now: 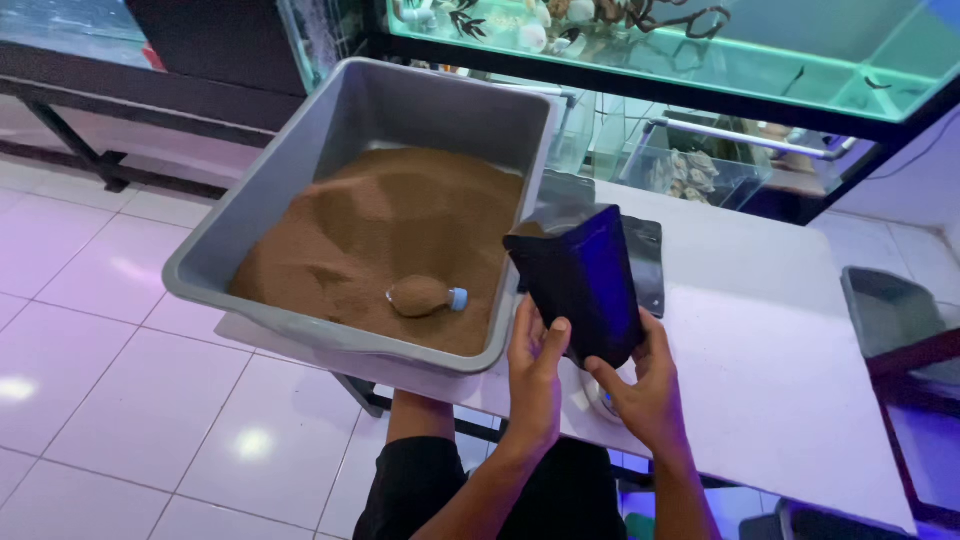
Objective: The person fills a black pouch with substrate by hand using a plastic scoop, weighs the pouch on a digital scale, and then places the filled pouch into a container with other pouches.
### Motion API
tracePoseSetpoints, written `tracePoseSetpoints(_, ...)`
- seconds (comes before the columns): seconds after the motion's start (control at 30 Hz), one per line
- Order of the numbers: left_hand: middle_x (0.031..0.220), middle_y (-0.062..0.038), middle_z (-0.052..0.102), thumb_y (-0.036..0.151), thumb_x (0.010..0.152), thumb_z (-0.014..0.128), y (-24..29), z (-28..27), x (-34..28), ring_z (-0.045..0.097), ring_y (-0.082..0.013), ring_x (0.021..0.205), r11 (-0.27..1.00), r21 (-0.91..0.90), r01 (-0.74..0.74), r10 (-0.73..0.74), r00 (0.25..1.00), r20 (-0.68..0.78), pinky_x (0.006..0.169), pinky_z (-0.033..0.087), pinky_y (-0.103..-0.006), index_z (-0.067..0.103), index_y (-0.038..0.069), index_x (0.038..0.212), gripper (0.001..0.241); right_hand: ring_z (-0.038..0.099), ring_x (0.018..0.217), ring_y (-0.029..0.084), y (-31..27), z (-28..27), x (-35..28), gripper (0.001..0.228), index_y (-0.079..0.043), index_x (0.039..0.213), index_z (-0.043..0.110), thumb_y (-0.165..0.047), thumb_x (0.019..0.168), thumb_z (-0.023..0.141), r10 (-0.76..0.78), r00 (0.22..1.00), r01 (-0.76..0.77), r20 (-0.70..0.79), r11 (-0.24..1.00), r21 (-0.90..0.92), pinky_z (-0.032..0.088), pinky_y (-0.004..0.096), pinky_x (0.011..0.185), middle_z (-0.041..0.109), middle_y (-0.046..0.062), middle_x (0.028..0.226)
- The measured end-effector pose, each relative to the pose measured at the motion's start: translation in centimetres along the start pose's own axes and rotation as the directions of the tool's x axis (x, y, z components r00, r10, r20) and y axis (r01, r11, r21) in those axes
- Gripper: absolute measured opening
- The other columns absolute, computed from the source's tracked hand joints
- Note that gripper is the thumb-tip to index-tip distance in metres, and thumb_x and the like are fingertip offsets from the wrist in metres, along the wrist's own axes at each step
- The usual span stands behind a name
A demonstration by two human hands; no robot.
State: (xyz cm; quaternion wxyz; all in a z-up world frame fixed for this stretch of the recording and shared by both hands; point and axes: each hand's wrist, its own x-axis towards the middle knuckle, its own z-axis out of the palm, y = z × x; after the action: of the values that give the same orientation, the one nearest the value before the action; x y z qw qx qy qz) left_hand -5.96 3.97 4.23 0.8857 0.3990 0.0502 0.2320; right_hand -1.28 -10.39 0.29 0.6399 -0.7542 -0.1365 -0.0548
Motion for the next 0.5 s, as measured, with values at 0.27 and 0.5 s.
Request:
tracePoseSetpoints(0.27, 0.133, -0.011, 0.081, 0.014, 0.116, 0.065, -2.5, 0.9, 0.6, 0.071, -0.0182, 0.127, 0.984, 0.157, 0.080, -0.092, 0.993, 0.071, 0.118, 0.056, -0.0408, 0.075, 0.004, 0.151, 0.038, 0.070, 0.145, 0.040, 2.2, -3.3, -1.4, 0.083, -0.002, 0.147, 0.067, -0.015, 0.076, 0.107, 0.020, 0.998, -0.034, -0.066, 0.975, -0.218, 0.051, 0.055, 0.128, 0.080, 0.023, 0.140)
tracePoseSetpoints(0.5, 0.124, -0.010, 0.084, 0.014, 0.116, 0.064, -4.2, 3.2, 0.4, 0.075, -0.0173, 0.118, 0.949, 0.294, 0.110, -0.151, 0.981, 0.120, 0.111, 0.059, -0.0409, 0.082, 0.007, 0.144, 0.034, 0.057, 0.157, 0.046, 0.9, -5.7, -1.7, 0.091, 0.000, 0.159, 0.060, -0.016, 0.081, 0.103, 0.120, 0.983, -0.157, -0.137, 0.939, -0.306, 0.041, 0.063, 0.134, 0.073, 0.026, 0.155)
